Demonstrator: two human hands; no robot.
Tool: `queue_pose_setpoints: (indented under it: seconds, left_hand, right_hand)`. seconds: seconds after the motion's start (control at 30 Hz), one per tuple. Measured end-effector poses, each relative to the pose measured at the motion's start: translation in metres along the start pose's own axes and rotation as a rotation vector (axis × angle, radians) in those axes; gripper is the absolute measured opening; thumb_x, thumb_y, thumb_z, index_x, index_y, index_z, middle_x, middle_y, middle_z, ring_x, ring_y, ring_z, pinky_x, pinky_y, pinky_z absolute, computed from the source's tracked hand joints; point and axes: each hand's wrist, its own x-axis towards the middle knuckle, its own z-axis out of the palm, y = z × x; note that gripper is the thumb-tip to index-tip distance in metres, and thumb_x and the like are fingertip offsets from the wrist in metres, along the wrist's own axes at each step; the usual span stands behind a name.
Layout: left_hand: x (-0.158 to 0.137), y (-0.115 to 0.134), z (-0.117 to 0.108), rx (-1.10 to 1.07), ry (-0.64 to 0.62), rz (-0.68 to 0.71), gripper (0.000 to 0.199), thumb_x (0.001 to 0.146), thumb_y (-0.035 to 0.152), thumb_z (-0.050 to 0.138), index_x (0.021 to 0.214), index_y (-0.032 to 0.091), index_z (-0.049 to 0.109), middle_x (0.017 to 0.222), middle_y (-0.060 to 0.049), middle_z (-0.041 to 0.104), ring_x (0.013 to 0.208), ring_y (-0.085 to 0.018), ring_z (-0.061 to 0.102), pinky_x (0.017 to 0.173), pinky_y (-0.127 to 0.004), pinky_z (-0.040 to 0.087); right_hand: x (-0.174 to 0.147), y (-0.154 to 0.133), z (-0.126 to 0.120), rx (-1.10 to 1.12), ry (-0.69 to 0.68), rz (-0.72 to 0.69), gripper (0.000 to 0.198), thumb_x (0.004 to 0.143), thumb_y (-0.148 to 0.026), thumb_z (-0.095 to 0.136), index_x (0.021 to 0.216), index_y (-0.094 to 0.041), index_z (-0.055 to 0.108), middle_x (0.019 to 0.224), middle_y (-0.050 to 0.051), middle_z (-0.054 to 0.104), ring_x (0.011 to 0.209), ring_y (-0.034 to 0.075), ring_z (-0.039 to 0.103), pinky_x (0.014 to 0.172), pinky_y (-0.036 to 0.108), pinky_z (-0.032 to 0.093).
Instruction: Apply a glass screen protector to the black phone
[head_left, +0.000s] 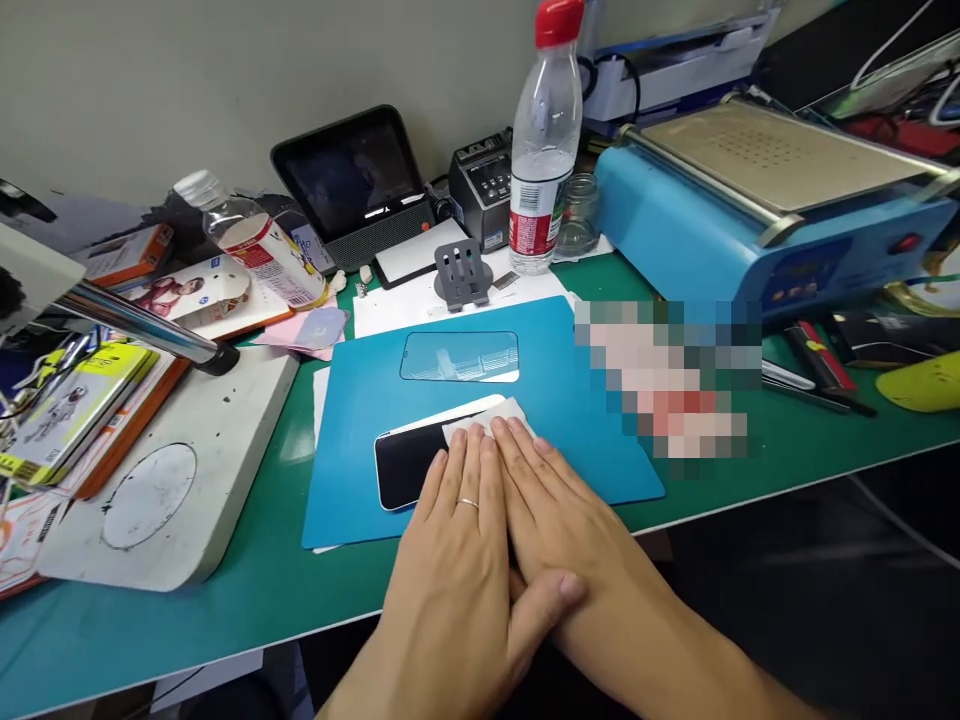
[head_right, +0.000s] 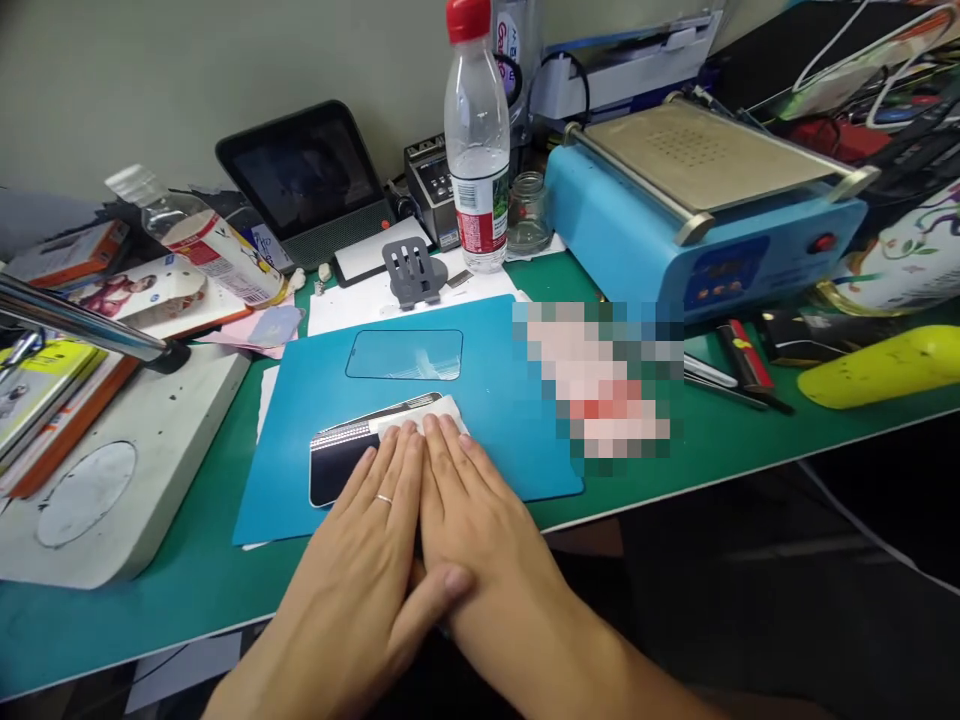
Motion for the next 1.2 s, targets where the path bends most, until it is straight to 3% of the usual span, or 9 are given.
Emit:
queue_pose_setpoints:
  seconds: [0.13,0.37,0.57,0.87,1.07,1.2]
  left_hand:
    - [0.013,-0.014,-0.016,-0.082,-0.101,-0.008,0.09,0.107,0.068,0.02,0.162,-0.002,0.026,0.167,-0.019,0.028,0.157,-0.033,0.029,0.122,-0.052,0.042]
    - [0.008,-0.032,-0.025,-0.115,-0.164,-0.13,0.092,0.104,0.073,0.02,0.165,0.004,0.023,0.171,-0.014,0.021,0.16,-0.029,0.019,0.13,-0.05,0.028]
    - [-0.011,-0.052,-0.023,-0.122,-0.113,-0.182,0.099,0.1,0.079,0.02,0.164,0.002,0.026,0.17,-0.017,0.022,0.16,-0.03,0.018,0.132,-0.048,0.022]
    - [-0.043,-0.075,-0.017,-0.136,0.021,-0.212,0.095,0.103,0.075,0.02,0.161,0.001,0.032,0.168,-0.016,0.03,0.158,-0.029,0.03,0.127,-0.047,0.036]
    - [-0.057,-0.066,-0.01,-0.066,0.085,-0.198,0.098,0.098,0.082,0.025,0.156,0.006,0.044,0.164,-0.014,0.04,0.153,-0.03,0.04,0.123,-0.048,0.041]
    - [-0.067,-0.055,-0.005,-0.027,0.146,-0.174,0.096,0.099,0.081,0.026,0.152,0.006,0.05,0.16,-0.014,0.046,0.152,-0.03,0.043,0.121,-0.044,0.043]
  right_hand:
    - [0.013,0.014,-0.007,0.03,-0.04,-0.06,0.073,0.1,-0.039,0.045,0.152,0.011,0.041,0.156,0.032,0.048,0.145,0.037,0.051,0.113,0.047,0.054]
    - [0.031,0.008,0.005,0.02,-0.004,-0.116,0.065,0.099,-0.026,0.044,0.151,0.012,0.043,0.155,0.035,0.048,0.146,0.041,0.049,0.115,0.054,0.05]
    - [0.053,-0.014,0.011,0.021,-0.049,-0.171,0.067,0.1,-0.031,0.045,0.153,0.011,0.041,0.158,0.034,0.044,0.149,0.041,0.045,0.117,0.054,0.048]
    - [0.068,-0.045,0.013,0.082,-0.134,-0.17,0.074,0.1,-0.037,0.048,0.156,0.009,0.036,0.163,0.033,0.037,0.155,0.039,0.036,0.12,0.054,0.045]
    - [0.055,-0.058,0.005,0.014,-0.071,-0.17,0.07,0.101,-0.044,0.044,0.146,0.011,0.051,0.153,0.034,0.05,0.143,0.041,0.052,0.114,0.052,0.052]
    - [0.043,-0.059,-0.002,-0.002,-0.04,-0.209,0.061,0.1,-0.034,0.045,0.14,0.01,0.057,0.147,0.033,0.057,0.137,0.04,0.059,0.109,0.05,0.057]
